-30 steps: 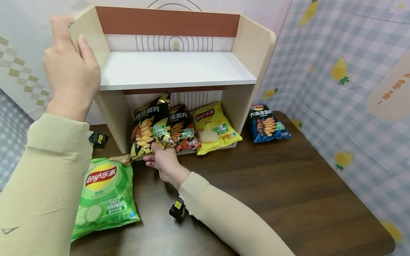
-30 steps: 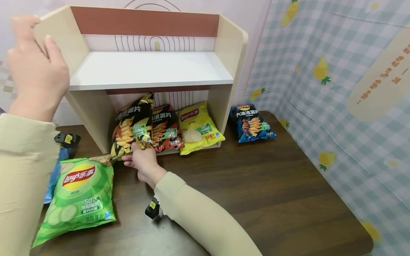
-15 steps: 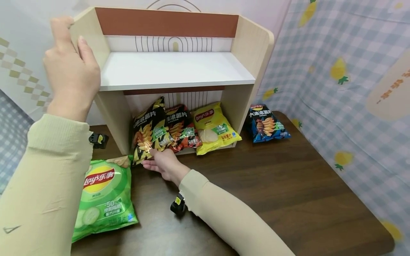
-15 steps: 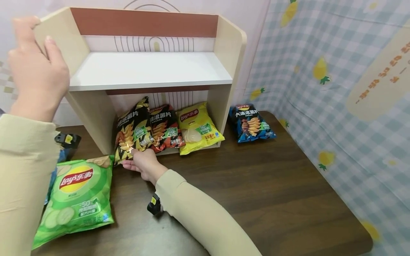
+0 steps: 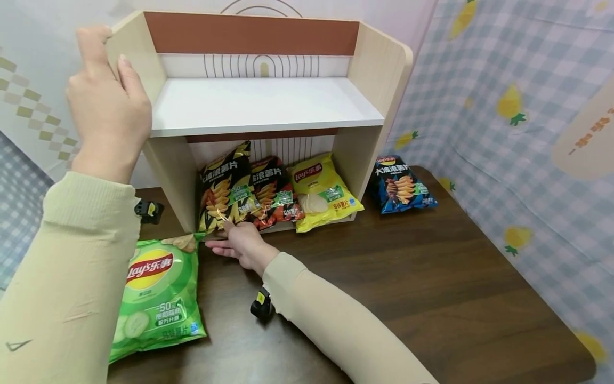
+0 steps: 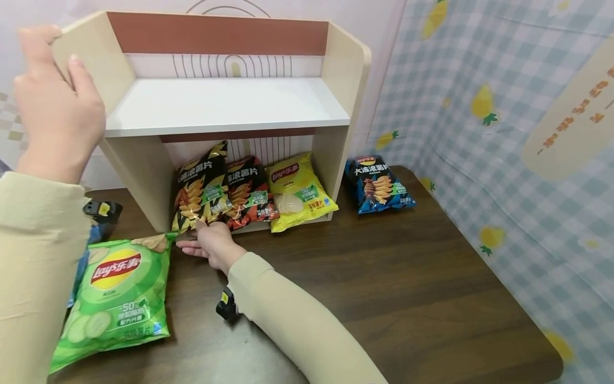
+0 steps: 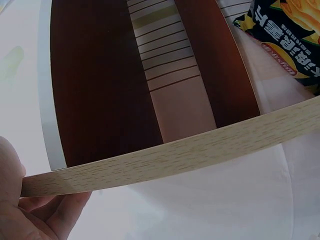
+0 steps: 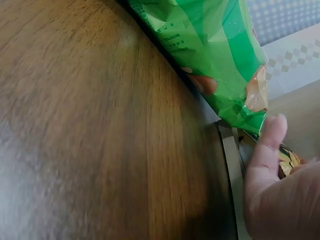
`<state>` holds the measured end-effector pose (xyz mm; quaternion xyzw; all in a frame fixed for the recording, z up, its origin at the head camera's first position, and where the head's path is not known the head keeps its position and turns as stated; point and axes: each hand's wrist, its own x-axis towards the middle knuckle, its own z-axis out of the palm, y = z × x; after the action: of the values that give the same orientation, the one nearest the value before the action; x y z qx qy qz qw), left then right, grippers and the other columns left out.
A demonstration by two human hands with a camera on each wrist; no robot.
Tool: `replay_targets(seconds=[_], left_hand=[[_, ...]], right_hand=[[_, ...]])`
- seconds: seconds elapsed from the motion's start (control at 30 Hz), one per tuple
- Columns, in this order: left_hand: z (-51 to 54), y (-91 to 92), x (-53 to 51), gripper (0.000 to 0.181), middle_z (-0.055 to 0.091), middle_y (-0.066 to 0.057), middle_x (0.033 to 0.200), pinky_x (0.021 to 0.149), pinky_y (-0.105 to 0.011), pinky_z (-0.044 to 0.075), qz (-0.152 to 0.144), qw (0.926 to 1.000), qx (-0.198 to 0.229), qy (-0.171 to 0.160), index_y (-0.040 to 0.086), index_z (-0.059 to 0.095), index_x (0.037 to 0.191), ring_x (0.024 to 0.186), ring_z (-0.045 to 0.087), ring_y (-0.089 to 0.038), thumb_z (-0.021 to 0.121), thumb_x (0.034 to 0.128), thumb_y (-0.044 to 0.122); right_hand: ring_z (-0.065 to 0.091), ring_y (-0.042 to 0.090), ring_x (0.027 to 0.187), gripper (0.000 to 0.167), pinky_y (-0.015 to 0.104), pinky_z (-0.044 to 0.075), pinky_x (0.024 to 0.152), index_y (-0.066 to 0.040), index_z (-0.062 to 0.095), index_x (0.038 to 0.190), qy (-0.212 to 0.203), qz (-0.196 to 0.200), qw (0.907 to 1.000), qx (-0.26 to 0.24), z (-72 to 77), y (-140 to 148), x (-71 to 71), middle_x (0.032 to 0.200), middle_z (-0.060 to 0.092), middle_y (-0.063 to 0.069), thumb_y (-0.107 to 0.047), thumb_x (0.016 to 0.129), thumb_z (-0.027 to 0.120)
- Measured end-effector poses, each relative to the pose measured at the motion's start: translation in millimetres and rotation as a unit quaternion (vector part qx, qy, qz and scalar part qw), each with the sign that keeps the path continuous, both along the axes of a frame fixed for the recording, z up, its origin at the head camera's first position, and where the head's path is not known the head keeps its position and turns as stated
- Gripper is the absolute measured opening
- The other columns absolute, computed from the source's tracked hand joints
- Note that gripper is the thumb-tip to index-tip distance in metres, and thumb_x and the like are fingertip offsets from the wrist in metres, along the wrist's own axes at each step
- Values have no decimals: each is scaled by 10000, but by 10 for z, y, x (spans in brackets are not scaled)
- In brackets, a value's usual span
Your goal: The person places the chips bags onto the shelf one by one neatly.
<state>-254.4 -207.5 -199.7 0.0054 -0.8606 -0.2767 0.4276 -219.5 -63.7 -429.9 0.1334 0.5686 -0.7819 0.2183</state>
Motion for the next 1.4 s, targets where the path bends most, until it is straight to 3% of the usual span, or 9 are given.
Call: replay_targets(seconds=[0.17, 0.37, 0.57, 0.63, 0.7, 0.9, 1.03, 1.23, 1.4], left_hand=[[-14, -2, 7, 459, 613, -319, 986, 691, -511, 329, 9, 10000, 0, -1, 147, 349, 1384, 884, 562, -545, 282, 994, 380], [-28, 4, 16, 459, 611, -325, 1005, 694, -524, 335, -37, 10000, 11, -37, 147, 344, 1383, 890, 560, -556, 277, 994, 381], [-30, 10, 22, 458, 608, -337, 1044, 748, -582, 370, -64, 10000, 66, -38, 140, 340, 1379, 916, 557, -573, 279, 995, 383], [-31, 9, 25, 456, 606, -341, 1015, 716, -574, 352, -61, 10000, 19, 43, 135, 346, 1373, 893, 554, -572, 281, 995, 381], [-31, 11, 28, 456, 602, -339, 988, 686, -559, 330, -60, 9999, -37, 117, 127, 349, 1371, 869, 549, -570, 281, 996, 378], [-13, 17, 35, 459, 604, -336, 1001, 681, -556, 324, -98, 9998, -71, 155, 122, 346, 1369, 870, 548, -572, 281, 995, 379], [0, 18, 45, 460, 602, -339, 1024, 692, -559, 317, -65, 10000, -37, 48, 139, 336, 1376, 889, 541, -582, 275, 992, 384], [-1, 23, 49, 468, 602, -337, 1062, 739, -595, 346, -89, 9999, 9, -67, 150, 326, 1385, 916, 537, -587, 266, 992, 398], [-4, 10, 44, 462, 598, -349, 1034, 738, -606, 338, -87, 9999, 5, 64, 150, 341, 1380, 899, 528, -599, 278, 993, 393]], right_hand=[[696, 220, 818, 378, 296, 549, 660, -17, 586, 1257, 35, 775, 9966, 268, -11, 88, 34, 993, 705, 88, -292, 1006, 521], [693, 218, 833, 380, 304, 552, 665, -41, 595, 1258, 266, 1183, 9916, 454, -28, 252, 104, 1027, 704, 82, -302, 983, 567], [695, 250, 832, 435, 346, 561, 663, -65, 571, 1286, 965, 1554, 9785, 949, -7, 578, 203, 1076, 682, 100, -335, 950, 624], [693, 264, 841, 491, 363, 561, 662, -75, 542, 1316, 1292, 1684, 9693, 1238, 20, 720, 236, 1091, 674, 104, -365, 933, 642], [689, 263, 845, 567, 367, 560, 657, -86, 505, 1358, 1708, 1811, 9539, 1674, 36, 877, 265, 1099, 670, 83, -406, 915, 656], [662, 153, 872, 676, 324, 535, 693, -140, 459, 1407, 2776, 1888, 8844, 3241, 69, 1375, 320, 1123, 659, 2, -519, 880, 648], [644, 96, 905, 712, 299, 521, 740, -153, 448, 1420, 3054, 1755, 8555, 3794, 96, 1697, 320, 1150, 657, 7, -558, 867, 641], [646, 117, 885, 752, 313, 529, 705, -137, 452, 1418, 3214, 1286, 8342, 4293, 136, 2228, 329, 1151, 656, 32, -577, 844, 657], [624, 151, 953, 775, 361, 522, 762, -138, 457, 1403, 3172, 943, 8208, 4657, 170, 2688, 306, 1167, 637, 21, -630, 831, 631]])
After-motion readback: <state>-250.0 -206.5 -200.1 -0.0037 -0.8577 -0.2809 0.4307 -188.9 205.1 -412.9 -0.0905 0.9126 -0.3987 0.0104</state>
